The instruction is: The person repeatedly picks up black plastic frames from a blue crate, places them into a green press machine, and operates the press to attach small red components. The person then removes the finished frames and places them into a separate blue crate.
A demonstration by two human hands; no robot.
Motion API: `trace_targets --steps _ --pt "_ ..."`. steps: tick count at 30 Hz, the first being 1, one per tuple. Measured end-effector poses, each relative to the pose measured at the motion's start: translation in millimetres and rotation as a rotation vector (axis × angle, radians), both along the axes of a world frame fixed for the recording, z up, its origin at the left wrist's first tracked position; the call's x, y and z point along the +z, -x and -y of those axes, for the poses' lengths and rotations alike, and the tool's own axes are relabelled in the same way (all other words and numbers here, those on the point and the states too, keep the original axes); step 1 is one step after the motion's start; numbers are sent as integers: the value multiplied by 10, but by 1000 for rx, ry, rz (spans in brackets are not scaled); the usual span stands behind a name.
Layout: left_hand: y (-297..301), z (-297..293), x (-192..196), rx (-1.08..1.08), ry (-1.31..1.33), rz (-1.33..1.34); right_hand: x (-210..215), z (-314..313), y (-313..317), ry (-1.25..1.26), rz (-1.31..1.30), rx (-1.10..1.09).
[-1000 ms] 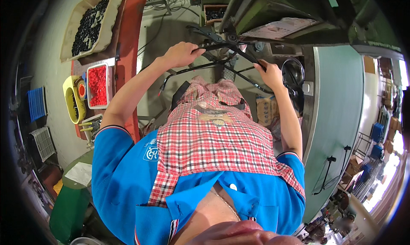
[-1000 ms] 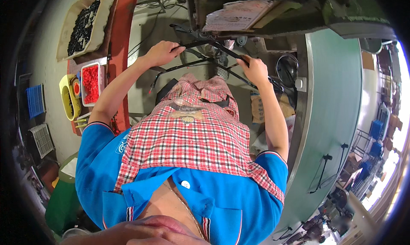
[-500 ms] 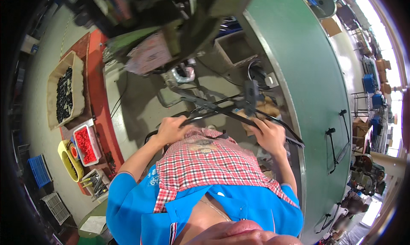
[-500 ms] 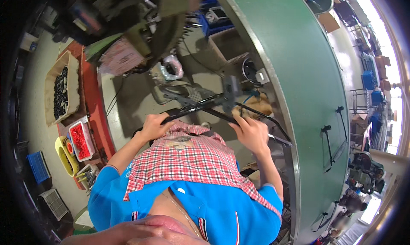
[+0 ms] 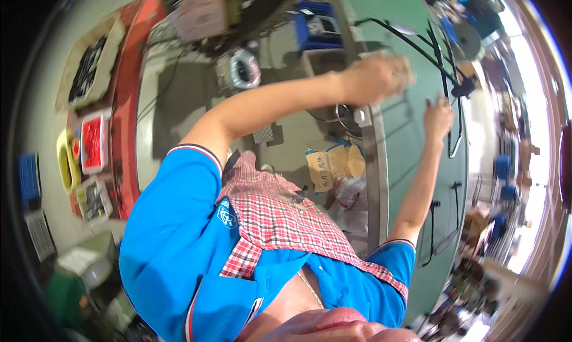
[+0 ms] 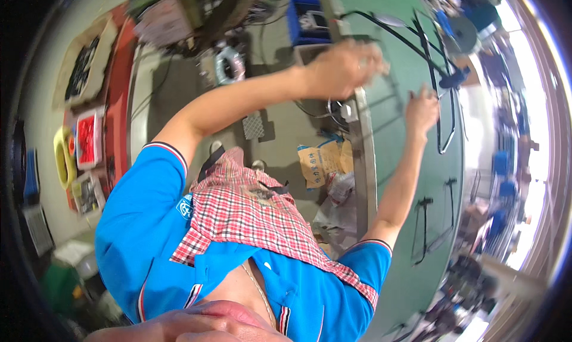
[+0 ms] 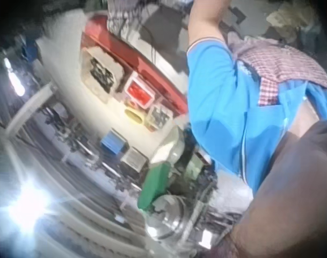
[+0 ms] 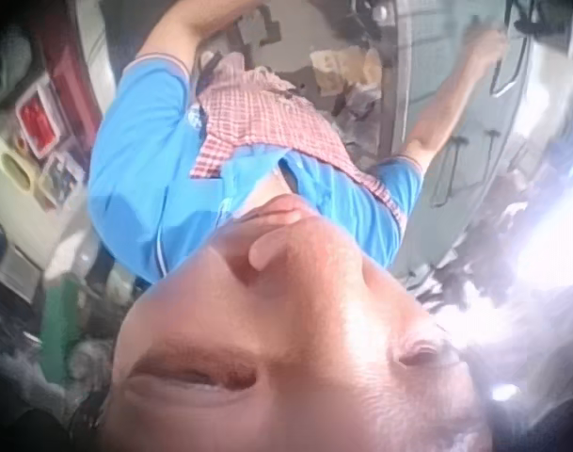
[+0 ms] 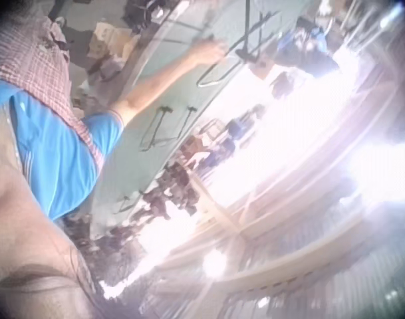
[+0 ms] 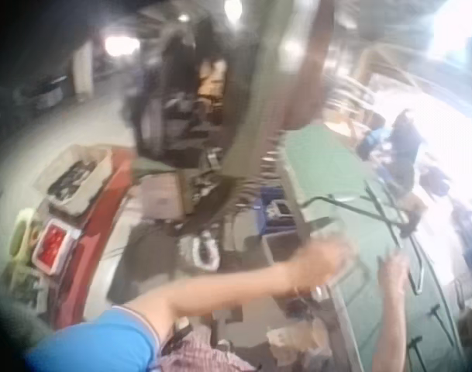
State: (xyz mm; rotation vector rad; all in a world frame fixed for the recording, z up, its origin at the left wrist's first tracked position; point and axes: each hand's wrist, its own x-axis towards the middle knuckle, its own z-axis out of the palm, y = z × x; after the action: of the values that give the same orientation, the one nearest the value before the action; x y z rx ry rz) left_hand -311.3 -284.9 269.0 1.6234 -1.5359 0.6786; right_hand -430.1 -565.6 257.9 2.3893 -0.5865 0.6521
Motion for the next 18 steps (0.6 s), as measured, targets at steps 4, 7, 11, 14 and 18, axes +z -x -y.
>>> trace_targets --steps 4,7,11,14,18 --pt "377 -1324 -1139 30 -306 -343 -1142 -1466 -1046 -685 -219 692" --pt "681 -2371 -1867 344 -406 -581 -2109 -2427 -1706 -827 -421 982" --pt "1193 -3521 -2077 713 -426 -999 -2776 -3700 -2429 -944 -805 891" --pt "1493 -4085 -2095 925 -448 -1159 -3579 -3917 -2751 -542 -995 647" --pt "1612 -4438 -2357 956 -453 -1261 -4231 -3482 -3144 -702 -909 377"
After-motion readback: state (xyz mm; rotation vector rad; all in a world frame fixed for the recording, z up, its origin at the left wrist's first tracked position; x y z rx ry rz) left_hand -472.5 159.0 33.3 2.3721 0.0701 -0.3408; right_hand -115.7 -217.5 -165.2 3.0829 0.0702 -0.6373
